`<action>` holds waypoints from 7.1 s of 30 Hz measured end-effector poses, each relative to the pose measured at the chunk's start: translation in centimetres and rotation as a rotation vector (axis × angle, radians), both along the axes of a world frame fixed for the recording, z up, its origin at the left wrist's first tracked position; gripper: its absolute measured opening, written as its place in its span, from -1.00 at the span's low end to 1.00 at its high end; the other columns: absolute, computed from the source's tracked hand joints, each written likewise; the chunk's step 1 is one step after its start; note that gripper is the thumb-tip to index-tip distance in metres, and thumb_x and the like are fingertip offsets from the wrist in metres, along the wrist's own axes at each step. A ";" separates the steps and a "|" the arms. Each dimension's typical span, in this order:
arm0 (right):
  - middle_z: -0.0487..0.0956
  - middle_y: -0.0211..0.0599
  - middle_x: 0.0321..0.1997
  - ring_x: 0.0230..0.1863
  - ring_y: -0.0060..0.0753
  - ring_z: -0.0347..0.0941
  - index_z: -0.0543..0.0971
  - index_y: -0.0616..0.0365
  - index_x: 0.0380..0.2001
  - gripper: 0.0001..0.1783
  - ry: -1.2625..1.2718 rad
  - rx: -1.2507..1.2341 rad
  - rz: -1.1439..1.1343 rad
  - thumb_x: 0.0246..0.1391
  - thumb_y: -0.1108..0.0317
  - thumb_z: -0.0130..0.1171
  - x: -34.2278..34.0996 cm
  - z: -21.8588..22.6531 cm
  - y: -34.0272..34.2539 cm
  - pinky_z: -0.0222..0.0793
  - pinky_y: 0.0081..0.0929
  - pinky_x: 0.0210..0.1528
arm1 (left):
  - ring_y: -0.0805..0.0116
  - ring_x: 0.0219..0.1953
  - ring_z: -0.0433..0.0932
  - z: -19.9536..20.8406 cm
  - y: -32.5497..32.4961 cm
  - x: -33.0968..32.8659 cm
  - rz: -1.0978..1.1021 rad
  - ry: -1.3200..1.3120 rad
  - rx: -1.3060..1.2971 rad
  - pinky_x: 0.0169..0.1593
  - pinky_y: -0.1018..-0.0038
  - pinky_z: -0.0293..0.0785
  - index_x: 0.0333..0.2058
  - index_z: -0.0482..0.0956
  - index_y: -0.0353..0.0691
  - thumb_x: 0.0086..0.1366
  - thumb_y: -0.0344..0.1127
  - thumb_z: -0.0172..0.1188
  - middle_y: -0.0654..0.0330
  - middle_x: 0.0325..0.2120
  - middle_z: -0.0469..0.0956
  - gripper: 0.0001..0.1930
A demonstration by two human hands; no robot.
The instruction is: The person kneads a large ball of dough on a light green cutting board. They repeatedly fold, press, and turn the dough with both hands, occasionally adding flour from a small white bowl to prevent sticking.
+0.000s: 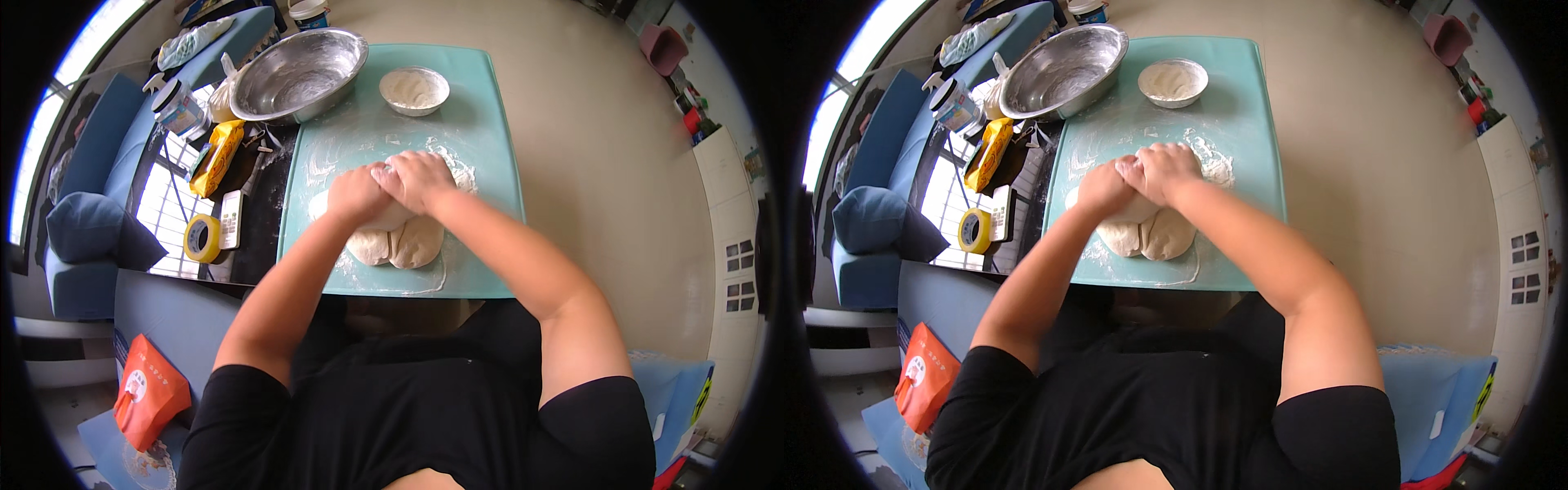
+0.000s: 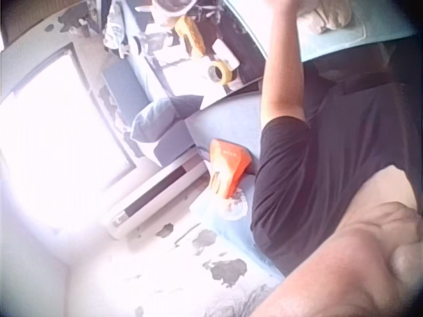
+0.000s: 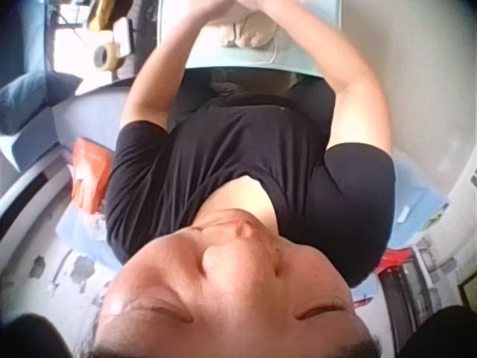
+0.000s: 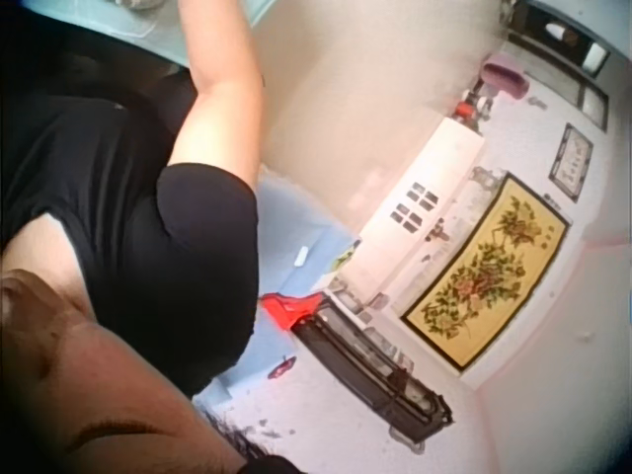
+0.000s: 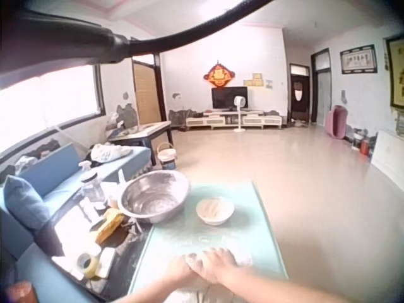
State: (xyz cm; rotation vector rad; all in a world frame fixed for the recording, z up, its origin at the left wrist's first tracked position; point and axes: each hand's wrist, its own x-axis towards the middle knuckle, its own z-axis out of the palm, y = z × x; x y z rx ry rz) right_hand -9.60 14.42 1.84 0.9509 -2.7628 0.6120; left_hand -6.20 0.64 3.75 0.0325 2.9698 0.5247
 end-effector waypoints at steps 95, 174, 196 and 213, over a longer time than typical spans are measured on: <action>0.12 -0.11 0.28 0.30 0.01 0.01 -0.03 -0.09 0.32 0.09 -0.239 0.117 -0.159 -0.20 -0.10 0.34 -5.2 -3.4 4.0 0.05 -0.19 0.32 | 0.29 -0.10 0.38 -9.8 5.4 8.7 0.886 0.288 1.387 -0.10 0.42 0.41 0.03 0.20 -0.36 0.14 -0.27 0.27 0.04 -0.10 0.35 -0.43; 0.45 -0.28 -0.67 -0.63 -0.40 0.32 0.53 0.23 -0.66 -0.81 -1.038 0.408 -0.033 -0.27 0.31 0.07 -4.0 0.1 -4.5 0.24 -0.37 -0.55 | 0.00 -0.51 0.53 -3.7 -0.8 6.1 -0.251 -0.085 0.307 -0.37 0.17 0.43 -0.59 0.57 -0.15 0.07 -0.14 0.04 0.06 -0.61 0.54 -0.75; 0.62 -0.17 -0.26 -0.20 -0.13 0.56 0.66 0.04 -0.43 -0.65 -0.379 0.431 -0.134 -0.03 0.09 -0.03 -0.4 -0.7 -4.4 0.45 -0.32 -0.16 | 0.55 -0.70 0.31 -2.8 -10.5 -3.6 0.325 -0.177 1.014 -0.67 0.58 0.19 -0.48 0.53 -0.28 0.24 -0.22 0.03 0.28 -0.70 0.40 -0.75; 0.60 -0.22 -0.15 -0.12 -0.26 0.49 0.63 -0.01 -0.22 -0.63 -1.049 0.685 0.462 -0.15 0.18 0.11 -0.7 -4.0 -4.5 0.37 -0.39 -0.08 | 0.15 -0.36 0.61 -3.7 -0.3 -8.8 -0.029 -0.240 0.062 -0.23 0.29 0.49 -0.45 0.67 -0.17 0.04 -0.13 0.02 0.06 -0.43 0.63 -0.69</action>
